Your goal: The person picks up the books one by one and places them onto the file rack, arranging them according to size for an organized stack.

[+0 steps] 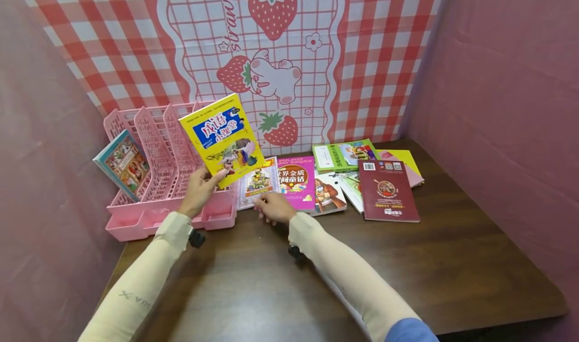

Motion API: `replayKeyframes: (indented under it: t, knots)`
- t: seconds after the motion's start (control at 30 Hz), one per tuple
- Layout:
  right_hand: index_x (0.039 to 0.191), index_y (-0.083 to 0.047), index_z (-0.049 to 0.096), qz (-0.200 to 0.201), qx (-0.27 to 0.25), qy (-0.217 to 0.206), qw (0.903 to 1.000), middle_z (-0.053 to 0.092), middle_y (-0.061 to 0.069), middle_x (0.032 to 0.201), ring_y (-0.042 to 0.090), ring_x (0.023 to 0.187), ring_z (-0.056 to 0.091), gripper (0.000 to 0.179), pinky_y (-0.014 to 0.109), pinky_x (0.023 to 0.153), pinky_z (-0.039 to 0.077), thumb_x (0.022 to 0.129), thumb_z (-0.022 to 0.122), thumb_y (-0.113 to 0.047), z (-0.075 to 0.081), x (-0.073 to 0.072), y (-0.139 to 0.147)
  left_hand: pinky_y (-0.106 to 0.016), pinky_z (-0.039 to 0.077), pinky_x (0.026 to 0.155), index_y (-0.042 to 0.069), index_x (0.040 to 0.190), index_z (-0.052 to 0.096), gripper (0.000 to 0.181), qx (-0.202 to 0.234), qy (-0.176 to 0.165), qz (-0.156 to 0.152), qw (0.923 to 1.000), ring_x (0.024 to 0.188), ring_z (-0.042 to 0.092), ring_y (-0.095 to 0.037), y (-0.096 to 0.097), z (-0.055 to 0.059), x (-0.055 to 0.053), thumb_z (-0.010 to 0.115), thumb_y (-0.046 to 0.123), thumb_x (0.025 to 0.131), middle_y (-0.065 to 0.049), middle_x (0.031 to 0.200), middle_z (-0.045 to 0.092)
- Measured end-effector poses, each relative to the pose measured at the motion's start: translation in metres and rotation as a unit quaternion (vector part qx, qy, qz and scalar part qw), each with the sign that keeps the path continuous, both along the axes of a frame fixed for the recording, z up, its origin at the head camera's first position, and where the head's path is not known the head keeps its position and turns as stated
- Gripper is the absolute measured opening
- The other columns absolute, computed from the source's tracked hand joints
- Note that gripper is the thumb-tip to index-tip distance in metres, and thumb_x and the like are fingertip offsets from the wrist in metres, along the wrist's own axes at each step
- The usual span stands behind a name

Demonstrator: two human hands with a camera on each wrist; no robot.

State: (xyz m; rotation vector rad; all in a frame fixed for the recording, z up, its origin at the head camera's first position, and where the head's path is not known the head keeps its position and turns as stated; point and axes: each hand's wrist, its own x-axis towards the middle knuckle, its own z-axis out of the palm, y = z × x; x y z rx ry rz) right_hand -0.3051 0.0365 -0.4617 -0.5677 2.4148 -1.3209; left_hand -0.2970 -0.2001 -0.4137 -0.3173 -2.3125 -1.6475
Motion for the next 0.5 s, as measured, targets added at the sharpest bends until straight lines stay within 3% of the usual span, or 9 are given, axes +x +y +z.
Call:
replayKeyframes:
  t: [0.13,0.33,0.5]
  knots:
    - [0.103,0.003,0.070,-0.004,-0.008,0.005,0.9999,0.068,0.007,0.074,0.015,0.051,0.055,0.045,0.030,0.044,0.049,0.109,0.050,-0.037,0.001,0.000,-0.017,-0.043,0.058,0.069,0.001,0.122,0.070,0.040,-0.003,0.011,0.016,0.9998,0.080,0.066,-0.023,-0.005,0.001,0.002,0.069,0.035,0.100,-0.017,0.109,0.074]
    - [0.102,0.002,0.070,-0.016,-0.037,0.009,0.9991,0.069,0.010,0.073,0.014,0.048,0.054,0.051,0.030,0.042,0.049,0.110,0.046,-0.042,0.007,-0.001,-0.041,-0.026,0.053,0.061,0.000,0.126,0.068,0.039,0.002,0.024,0.015,0.9996,0.078,0.063,-0.024,-0.011,0.003,0.003,0.068,0.031,0.101,-0.019,0.108,0.073]
    - [0.099,-0.001,0.070,-0.035,-0.045,0.001,0.9984,0.071,0.014,0.076,0.014,0.047,0.053,0.056,0.028,0.042,0.048,0.109,0.044,-0.049,0.012,-0.002,-0.058,-0.030,0.054,0.061,0.000,0.126,0.067,0.039,0.002,0.029,0.026,0.9992,0.077,0.063,-0.024,-0.017,0.003,0.003,0.068,0.030,0.102,-0.020,0.106,0.073]
